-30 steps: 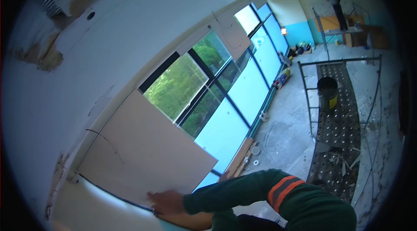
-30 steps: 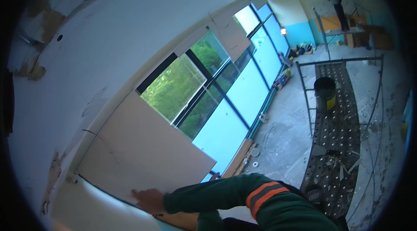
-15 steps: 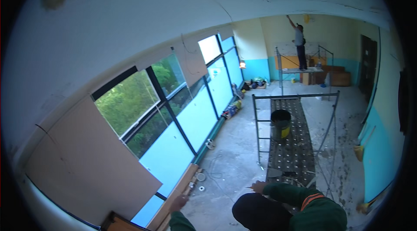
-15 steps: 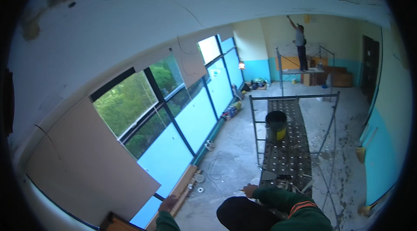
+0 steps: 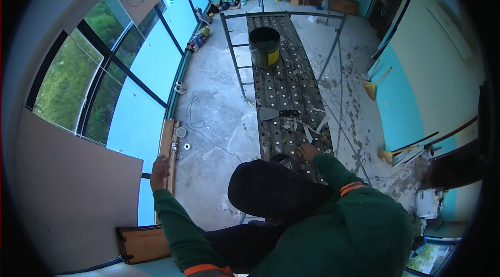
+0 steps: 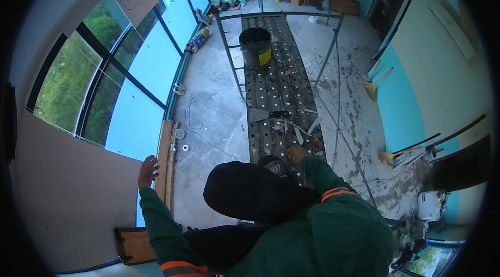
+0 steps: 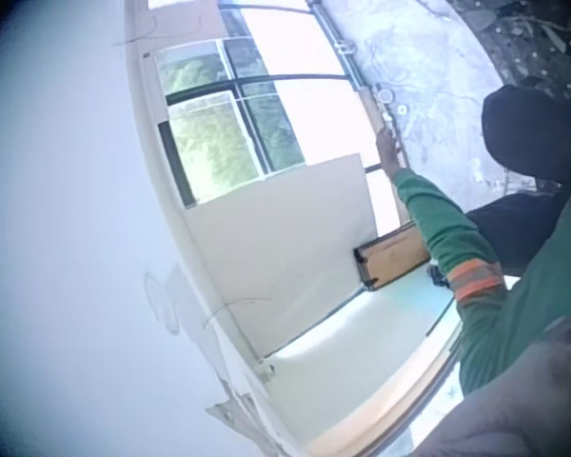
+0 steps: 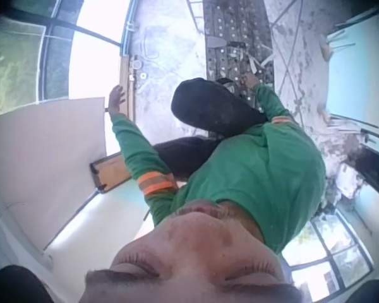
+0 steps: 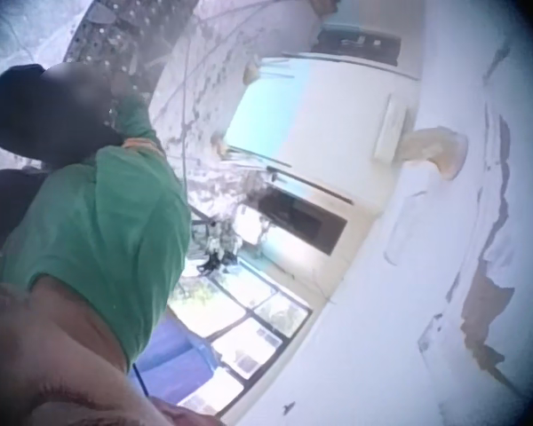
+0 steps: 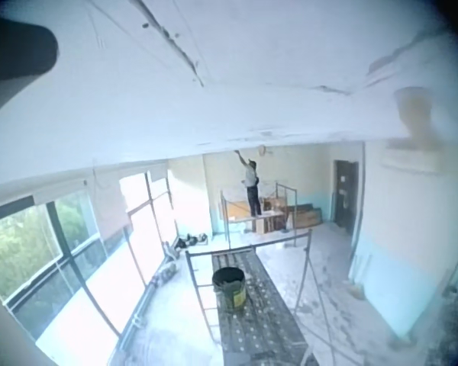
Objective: The person scrapes loose material from a ceiling section using a putty knife and then uses a utility knife to score or cut along the edges of the damaged area.
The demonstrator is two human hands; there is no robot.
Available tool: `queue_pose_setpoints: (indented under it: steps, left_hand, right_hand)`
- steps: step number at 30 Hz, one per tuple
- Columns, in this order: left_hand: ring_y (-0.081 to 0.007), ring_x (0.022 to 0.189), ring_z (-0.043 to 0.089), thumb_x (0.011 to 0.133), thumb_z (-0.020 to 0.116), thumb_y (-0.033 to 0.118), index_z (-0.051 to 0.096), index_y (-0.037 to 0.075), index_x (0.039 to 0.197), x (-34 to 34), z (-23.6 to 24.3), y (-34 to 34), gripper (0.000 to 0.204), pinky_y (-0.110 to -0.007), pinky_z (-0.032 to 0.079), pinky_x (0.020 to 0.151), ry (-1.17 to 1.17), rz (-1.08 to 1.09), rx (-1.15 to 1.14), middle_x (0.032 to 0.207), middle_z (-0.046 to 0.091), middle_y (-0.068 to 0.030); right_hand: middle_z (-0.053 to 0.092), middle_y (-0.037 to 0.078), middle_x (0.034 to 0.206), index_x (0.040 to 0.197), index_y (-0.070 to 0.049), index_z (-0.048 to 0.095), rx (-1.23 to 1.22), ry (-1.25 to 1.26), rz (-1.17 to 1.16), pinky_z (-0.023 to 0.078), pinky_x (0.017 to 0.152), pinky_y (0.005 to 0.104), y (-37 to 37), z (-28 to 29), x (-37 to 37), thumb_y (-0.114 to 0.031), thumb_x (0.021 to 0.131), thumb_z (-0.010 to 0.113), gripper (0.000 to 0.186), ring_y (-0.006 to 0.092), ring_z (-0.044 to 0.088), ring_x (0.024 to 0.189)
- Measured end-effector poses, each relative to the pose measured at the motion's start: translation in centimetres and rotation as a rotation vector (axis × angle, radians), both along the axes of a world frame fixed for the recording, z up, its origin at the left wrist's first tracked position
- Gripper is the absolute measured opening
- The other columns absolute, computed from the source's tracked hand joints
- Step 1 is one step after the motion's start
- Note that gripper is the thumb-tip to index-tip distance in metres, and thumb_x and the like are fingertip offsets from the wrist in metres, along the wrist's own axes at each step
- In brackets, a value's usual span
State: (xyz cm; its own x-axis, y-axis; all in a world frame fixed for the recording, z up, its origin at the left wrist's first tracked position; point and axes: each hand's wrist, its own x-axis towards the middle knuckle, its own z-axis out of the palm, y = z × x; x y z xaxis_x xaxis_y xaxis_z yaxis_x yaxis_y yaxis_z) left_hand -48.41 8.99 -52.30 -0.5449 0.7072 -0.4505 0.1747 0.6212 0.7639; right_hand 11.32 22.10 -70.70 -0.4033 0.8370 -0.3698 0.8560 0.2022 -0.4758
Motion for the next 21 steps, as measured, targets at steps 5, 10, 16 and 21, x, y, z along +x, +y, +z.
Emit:
queue_pose_setpoints:
  steps: [5,10,16,21]
  left_hand:
    - [-0.0155,0.083,0.057,0.09,0.054,0.024,0.052,0.008,0.127,-1.6,-1.5,-2.9,0.04,-0.033,0.048,0.064,0.066,0.101,0.027,0.092,0.057,-0.0035]
    - [-0.0191,0.091,0.06,0.089,0.055,0.027,0.05,0.007,0.129,-1.7,-1.4,-4.7,0.045,-0.038,0.051,0.071,0.115,0.088,-0.074,0.1,0.06,-0.0052]
    - [-0.0241,0.101,0.058,0.091,0.053,0.033,0.048,0.01,0.129,-2.7,0.2,-4.0,0.045,-0.041,0.049,0.078,-0.03,0.185,0.03,0.111,0.058,-0.0062]
    - [-0.02,0.1,0.058,0.093,0.052,0.026,0.049,0.006,0.132,-1.3,10.5,3.6,0.044,-0.035,0.047,0.081,0.219,0.15,0.374,0.117,0.06,-0.0077]
  right_hand:
    - [0.06,0.021,0.104,0.108,-0.003,0.06,-0.004,0.034,-0.154,0.044,0.087,0.0466,-0.3,1.3,0.5,-0.022,0.092,0.05,0.027,0.0389,0.056,0.099]
    - [0.056,0.019,0.11,0.118,-0.006,0.057,0.102,0.034,-0.045,0.043,0.094,0.0455,2.6,-0.2,-0.5,-0.023,0.092,0.051,0.031,0.0355,0.052,0.108]
    - [0.049,0.015,0.121,0.117,-0.007,0.056,0.29,-0.283,0.092,0.041,0.097,0.0471,8.1,2.5,-4.8,-0.021,0.09,0.051,0.032,0.0352,0.045,0.118]
    - [0.06,0.019,0.11,0.11,-0.007,0.062,0.668,-0.09,0.023,0.044,0.092,0.0479,16.2,-1.8,-4.3,-0.018,0.09,0.047,0.028,0.0359,0.056,0.107]
